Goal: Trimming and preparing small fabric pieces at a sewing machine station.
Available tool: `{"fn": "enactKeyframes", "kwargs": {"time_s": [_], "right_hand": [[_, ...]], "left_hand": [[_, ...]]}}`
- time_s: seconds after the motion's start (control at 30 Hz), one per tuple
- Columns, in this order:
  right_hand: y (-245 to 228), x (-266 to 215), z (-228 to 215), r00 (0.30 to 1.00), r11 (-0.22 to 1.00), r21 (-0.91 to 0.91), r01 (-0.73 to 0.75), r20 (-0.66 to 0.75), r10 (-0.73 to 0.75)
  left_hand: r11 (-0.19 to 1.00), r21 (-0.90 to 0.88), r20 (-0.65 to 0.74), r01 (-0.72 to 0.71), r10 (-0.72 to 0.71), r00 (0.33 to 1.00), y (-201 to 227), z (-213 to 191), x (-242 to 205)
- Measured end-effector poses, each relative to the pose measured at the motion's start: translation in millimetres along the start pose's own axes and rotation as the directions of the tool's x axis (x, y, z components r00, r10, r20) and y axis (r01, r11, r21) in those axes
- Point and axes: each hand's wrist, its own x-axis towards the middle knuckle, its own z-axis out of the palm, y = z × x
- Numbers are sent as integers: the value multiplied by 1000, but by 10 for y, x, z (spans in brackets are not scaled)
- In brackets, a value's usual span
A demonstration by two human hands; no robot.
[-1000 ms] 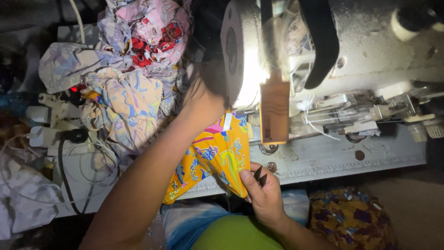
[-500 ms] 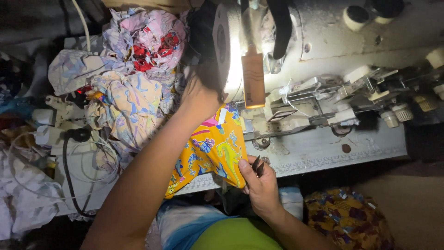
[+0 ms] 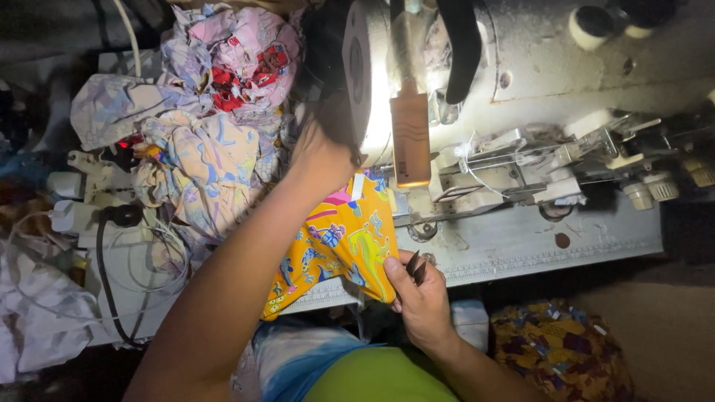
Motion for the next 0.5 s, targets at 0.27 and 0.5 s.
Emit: {"fn": "enactKeyframes", "kwargs": {"time_s": [0.27, 0.5], "right_hand": [[-54, -88, -3, 994, 996, -41, -83, 68, 85], [-206, -127, 105, 965, 990, 118, -81, 257, 48]], "left_hand": [[1000, 20, 9, 13, -14, 1000, 46, -36, -4], [997, -2, -79, -75, 75, 994, 50, -53, -39]]}}
